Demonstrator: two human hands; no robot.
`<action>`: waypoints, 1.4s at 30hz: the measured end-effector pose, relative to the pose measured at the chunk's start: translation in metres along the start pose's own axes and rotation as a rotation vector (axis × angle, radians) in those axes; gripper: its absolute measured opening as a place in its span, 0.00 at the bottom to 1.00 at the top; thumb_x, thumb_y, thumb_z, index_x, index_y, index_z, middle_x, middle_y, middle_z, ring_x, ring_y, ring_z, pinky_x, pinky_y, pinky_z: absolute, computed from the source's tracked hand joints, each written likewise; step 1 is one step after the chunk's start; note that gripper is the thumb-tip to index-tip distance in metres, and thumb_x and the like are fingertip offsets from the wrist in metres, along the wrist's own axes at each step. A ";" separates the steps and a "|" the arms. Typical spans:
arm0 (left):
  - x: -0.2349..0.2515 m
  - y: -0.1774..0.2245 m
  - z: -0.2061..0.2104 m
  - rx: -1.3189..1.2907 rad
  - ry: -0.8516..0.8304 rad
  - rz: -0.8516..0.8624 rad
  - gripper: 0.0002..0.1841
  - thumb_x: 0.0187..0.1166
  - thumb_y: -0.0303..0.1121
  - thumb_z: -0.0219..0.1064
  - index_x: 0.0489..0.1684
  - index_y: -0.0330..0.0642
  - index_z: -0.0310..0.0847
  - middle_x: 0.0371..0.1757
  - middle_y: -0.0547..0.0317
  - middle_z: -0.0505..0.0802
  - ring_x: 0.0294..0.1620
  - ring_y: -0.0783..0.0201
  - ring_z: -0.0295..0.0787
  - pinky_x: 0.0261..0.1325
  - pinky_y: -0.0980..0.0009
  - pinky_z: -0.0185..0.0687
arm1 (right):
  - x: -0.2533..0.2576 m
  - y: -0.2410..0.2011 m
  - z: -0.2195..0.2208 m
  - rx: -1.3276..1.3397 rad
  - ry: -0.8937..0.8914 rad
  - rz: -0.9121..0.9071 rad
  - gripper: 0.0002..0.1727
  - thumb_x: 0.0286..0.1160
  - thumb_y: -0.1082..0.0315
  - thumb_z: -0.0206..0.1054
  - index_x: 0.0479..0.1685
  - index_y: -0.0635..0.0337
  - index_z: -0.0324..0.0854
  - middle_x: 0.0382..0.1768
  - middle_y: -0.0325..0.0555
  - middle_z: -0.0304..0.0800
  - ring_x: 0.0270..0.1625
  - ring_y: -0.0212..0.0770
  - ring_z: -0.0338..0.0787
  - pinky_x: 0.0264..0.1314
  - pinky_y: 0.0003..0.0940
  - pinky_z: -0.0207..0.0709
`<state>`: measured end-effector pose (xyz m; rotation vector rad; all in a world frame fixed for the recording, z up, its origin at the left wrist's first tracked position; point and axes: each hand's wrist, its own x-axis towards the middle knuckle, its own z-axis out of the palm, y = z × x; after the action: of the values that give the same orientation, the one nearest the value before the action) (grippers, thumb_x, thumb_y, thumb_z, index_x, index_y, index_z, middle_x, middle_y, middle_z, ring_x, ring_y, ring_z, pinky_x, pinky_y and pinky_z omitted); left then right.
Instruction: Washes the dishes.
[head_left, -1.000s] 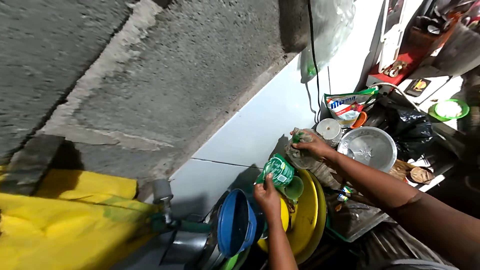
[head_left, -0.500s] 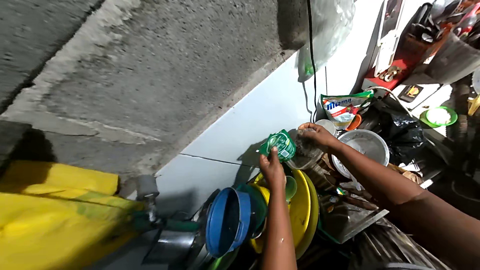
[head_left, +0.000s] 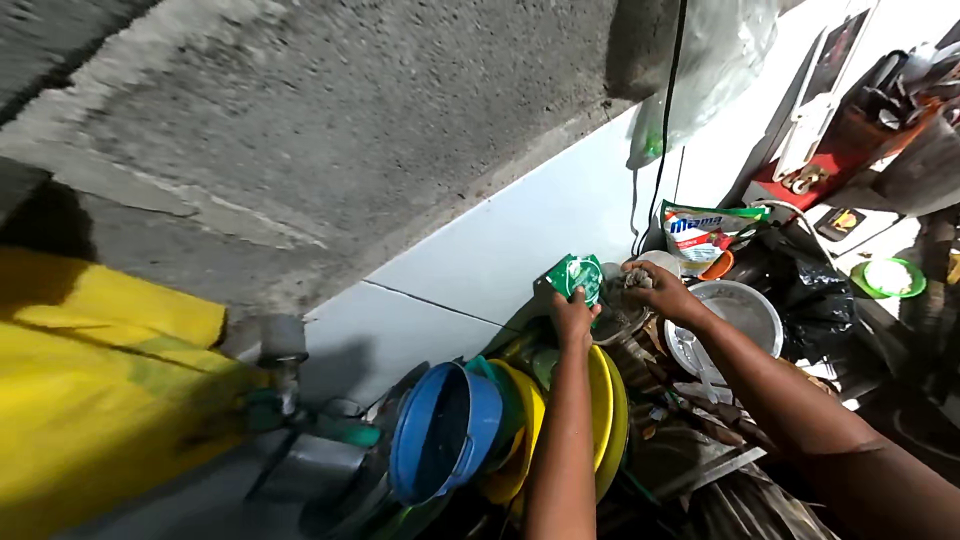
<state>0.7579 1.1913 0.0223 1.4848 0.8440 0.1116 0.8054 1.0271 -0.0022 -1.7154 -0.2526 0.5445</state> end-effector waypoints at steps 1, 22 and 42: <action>0.002 -0.007 0.000 0.034 0.011 -0.014 0.21 0.91 0.29 0.57 0.80 0.37 0.65 0.69 0.33 0.80 0.53 0.47 0.89 0.47 0.55 0.91 | 0.001 0.001 0.001 -0.008 -0.013 -0.001 0.23 0.79 0.73 0.70 0.73 0.61 0.77 0.60 0.59 0.89 0.57 0.50 0.91 0.64 0.52 0.84; -0.157 -0.051 -0.098 -0.109 -0.268 0.271 0.16 0.85 0.26 0.54 0.67 0.29 0.75 0.62 0.48 0.89 0.54 0.58 0.92 0.56 0.61 0.92 | 0.019 -0.028 0.006 0.090 -0.150 -0.180 0.29 0.72 0.82 0.68 0.74 0.50 0.76 0.56 0.47 0.90 0.45 0.39 0.91 0.44 0.41 0.89; -0.152 -0.030 -0.232 -0.756 0.426 -0.313 0.25 0.83 0.28 0.54 0.80 0.40 0.61 0.71 0.34 0.76 0.61 0.40 0.83 0.53 0.47 0.87 | 0.008 -0.058 0.043 -0.234 -0.082 -0.221 0.17 0.79 0.69 0.71 0.65 0.60 0.81 0.46 0.55 0.92 0.41 0.47 0.91 0.46 0.52 0.85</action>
<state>0.5080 1.2941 0.0908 0.6128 1.1968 0.4700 0.7982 1.0808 0.0465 -1.8629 -0.5768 0.4353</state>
